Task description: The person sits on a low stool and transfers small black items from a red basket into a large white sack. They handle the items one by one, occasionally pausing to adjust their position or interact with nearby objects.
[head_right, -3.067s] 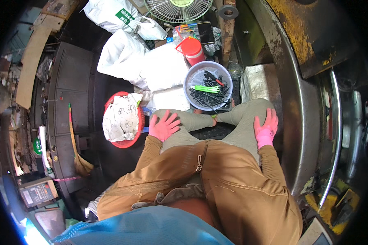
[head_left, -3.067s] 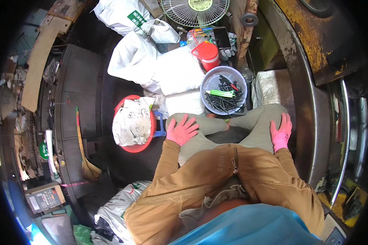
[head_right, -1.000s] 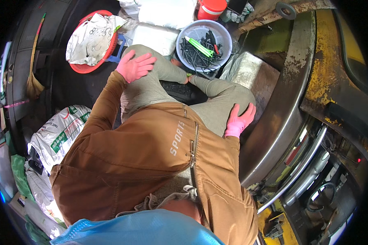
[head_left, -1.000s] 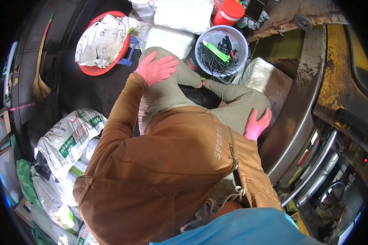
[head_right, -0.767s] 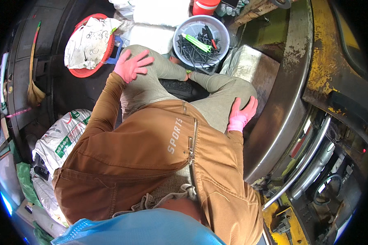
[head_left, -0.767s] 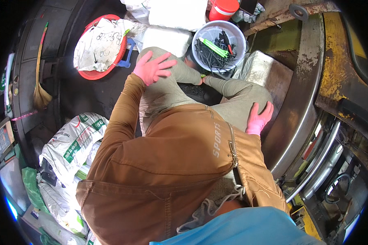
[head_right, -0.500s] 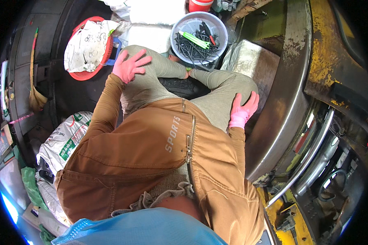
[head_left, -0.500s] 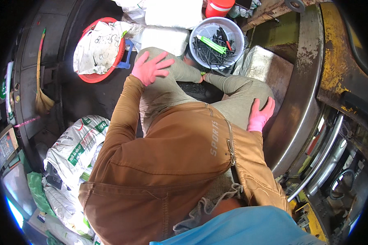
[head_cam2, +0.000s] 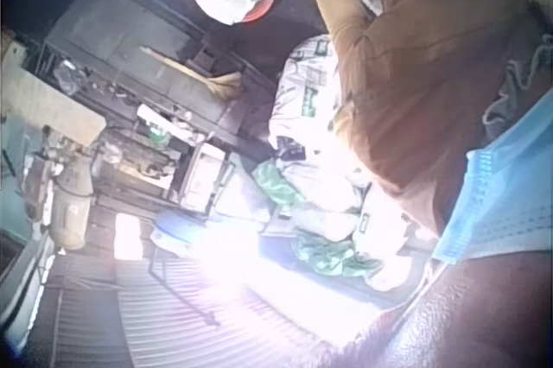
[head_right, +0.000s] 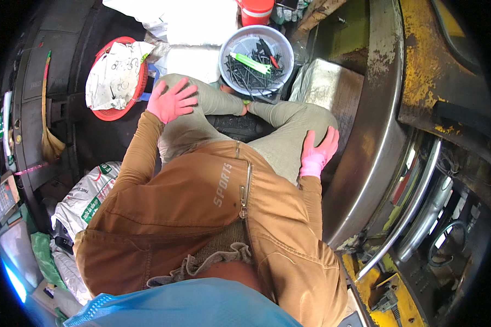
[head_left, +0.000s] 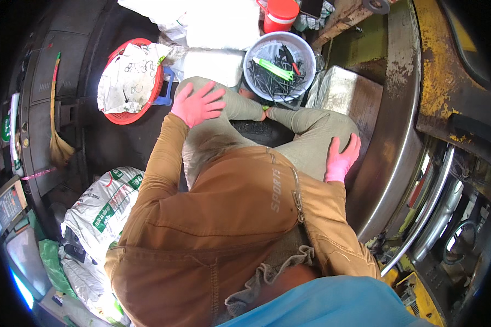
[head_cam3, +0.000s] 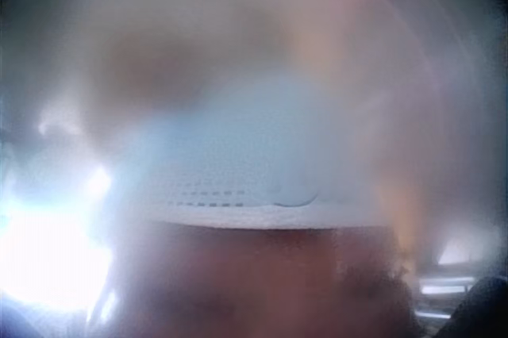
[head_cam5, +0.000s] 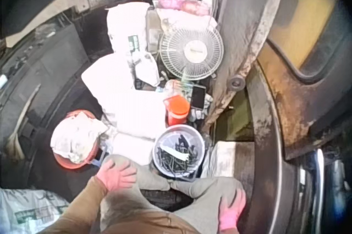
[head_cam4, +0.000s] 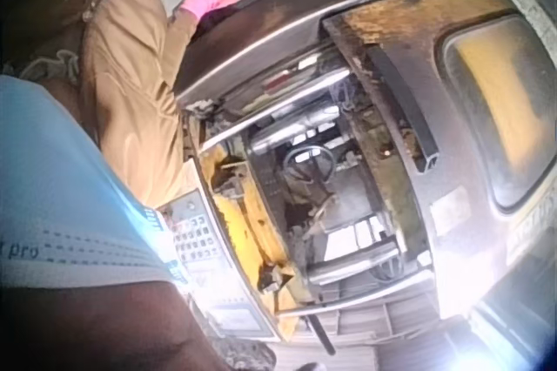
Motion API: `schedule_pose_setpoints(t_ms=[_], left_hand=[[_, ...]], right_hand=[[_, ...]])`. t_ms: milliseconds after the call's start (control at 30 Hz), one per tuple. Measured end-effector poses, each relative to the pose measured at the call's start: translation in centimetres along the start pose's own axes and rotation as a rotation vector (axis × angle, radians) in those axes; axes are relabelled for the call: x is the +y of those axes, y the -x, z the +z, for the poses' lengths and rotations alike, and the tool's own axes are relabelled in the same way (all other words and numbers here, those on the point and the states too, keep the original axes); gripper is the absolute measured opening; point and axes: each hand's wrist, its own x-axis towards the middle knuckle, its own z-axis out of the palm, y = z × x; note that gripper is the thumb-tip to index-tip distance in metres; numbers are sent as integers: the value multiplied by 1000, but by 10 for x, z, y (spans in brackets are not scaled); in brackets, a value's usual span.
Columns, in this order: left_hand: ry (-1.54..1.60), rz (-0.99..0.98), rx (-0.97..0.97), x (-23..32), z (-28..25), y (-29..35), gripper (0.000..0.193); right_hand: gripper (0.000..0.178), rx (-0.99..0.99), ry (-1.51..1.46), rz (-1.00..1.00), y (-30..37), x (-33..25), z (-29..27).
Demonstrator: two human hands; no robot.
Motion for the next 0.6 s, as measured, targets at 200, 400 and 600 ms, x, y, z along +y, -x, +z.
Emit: schedule_pose_setpoints(t_ms=[200, 400, 600], left_hand=[[-3, -11, 20, 1, -2, -4, 73], [-4, 6, 26, -1, 0, 1, 71], [-12, -9, 10, 1, 5, 4, 71]], right_hand=[[67, 3, 21, -4, 2, 11, 4], [68, -20, 31, 29, 4, 7, 2], [68, -13, 15, 11, 2, 7, 2]])
